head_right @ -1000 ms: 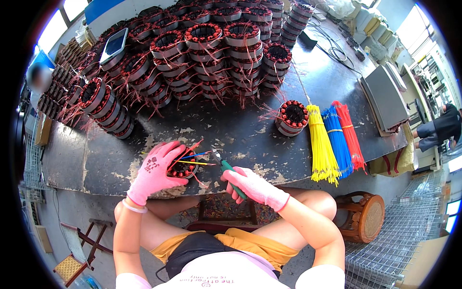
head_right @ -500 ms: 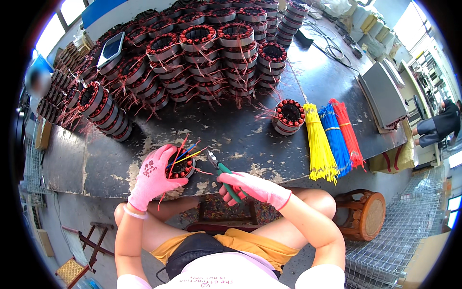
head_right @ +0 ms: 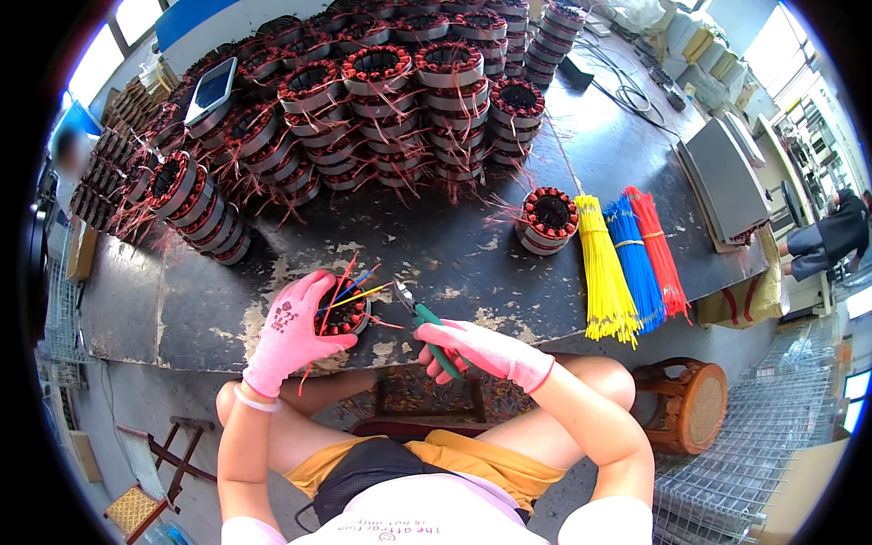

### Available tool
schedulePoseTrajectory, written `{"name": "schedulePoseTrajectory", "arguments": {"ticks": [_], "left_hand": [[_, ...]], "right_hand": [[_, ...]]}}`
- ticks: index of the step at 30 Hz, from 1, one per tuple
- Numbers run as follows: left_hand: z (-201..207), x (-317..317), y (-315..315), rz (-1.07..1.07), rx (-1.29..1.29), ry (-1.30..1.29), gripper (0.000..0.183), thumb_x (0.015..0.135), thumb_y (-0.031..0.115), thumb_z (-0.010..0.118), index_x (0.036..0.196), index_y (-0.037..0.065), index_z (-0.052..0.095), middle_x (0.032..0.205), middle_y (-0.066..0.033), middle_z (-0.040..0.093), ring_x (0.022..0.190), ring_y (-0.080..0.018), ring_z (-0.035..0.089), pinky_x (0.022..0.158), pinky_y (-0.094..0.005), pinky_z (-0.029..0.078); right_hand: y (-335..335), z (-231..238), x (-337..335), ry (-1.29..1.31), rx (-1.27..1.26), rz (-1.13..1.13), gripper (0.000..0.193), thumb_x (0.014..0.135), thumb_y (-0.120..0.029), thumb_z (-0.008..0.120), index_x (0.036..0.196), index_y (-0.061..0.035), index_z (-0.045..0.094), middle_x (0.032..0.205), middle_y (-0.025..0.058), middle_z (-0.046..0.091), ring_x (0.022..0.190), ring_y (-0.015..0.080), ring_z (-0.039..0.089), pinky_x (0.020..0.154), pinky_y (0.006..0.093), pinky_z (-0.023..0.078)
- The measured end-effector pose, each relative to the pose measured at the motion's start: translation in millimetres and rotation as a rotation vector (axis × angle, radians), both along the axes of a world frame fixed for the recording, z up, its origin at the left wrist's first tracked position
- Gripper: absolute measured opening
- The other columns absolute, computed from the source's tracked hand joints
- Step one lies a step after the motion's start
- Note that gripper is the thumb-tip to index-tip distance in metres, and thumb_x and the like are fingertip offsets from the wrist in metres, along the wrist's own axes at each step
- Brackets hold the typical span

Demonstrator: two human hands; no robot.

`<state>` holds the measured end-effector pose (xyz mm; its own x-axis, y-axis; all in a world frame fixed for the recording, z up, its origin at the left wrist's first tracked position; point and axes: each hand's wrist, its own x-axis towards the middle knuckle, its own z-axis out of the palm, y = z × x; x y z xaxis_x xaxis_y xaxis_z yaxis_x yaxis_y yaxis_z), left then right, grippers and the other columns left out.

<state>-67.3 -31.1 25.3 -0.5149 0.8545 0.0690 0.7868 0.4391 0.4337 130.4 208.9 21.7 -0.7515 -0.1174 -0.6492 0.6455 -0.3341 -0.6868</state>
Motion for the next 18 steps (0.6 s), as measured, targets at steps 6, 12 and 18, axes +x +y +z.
{"name": "schedulePoseTrajectory", "arguments": {"ticks": [6,12,18], "left_hand": [[-3.0,-0.4,-0.6,0.001,0.016,0.021,0.092,0.064,0.039,0.093,0.140,0.004,0.055,0.144,-0.0191,0.054,0.130,-0.0413,0.054,0.112,-0.0490,0.042],[-13.3,14.9,-0.4,0.140,0.015,0.142,0.087,0.066,0.047,0.091,0.132,0.003,0.056,0.132,-0.0179,0.058,0.118,-0.0391,0.060,0.103,-0.0487,0.047],[-20.5,31.9,7.2,0.330,0.024,0.254,0.084,0.068,0.051,0.089,0.128,0.001,0.057,0.124,-0.0194,0.060,0.109,-0.0400,0.061,0.097,-0.0484,0.049]], "right_hand": [[-2.4,-3.0,-7.8,0.058,0.103,-0.042,0.054,0.102,-0.049,0.059,0.127,-0.0017,0.058,0.093,0.0058,0.065,0.075,0.0136,0.066,0.069,0.0312,0.058],[3.8,-4.3,-2.9,0.029,0.030,-0.103,0.058,0.103,-0.050,0.058,0.131,0.0011,0.056,0.097,0.0074,0.067,0.078,0.0158,0.068,0.073,0.0334,0.060],[3.1,-6.9,14.8,-0.065,-0.176,-0.021,0.054,0.107,-0.042,0.051,0.139,0.0011,0.052,0.116,0.0137,0.067,0.100,0.0241,0.070,0.094,0.0389,0.059]]}}
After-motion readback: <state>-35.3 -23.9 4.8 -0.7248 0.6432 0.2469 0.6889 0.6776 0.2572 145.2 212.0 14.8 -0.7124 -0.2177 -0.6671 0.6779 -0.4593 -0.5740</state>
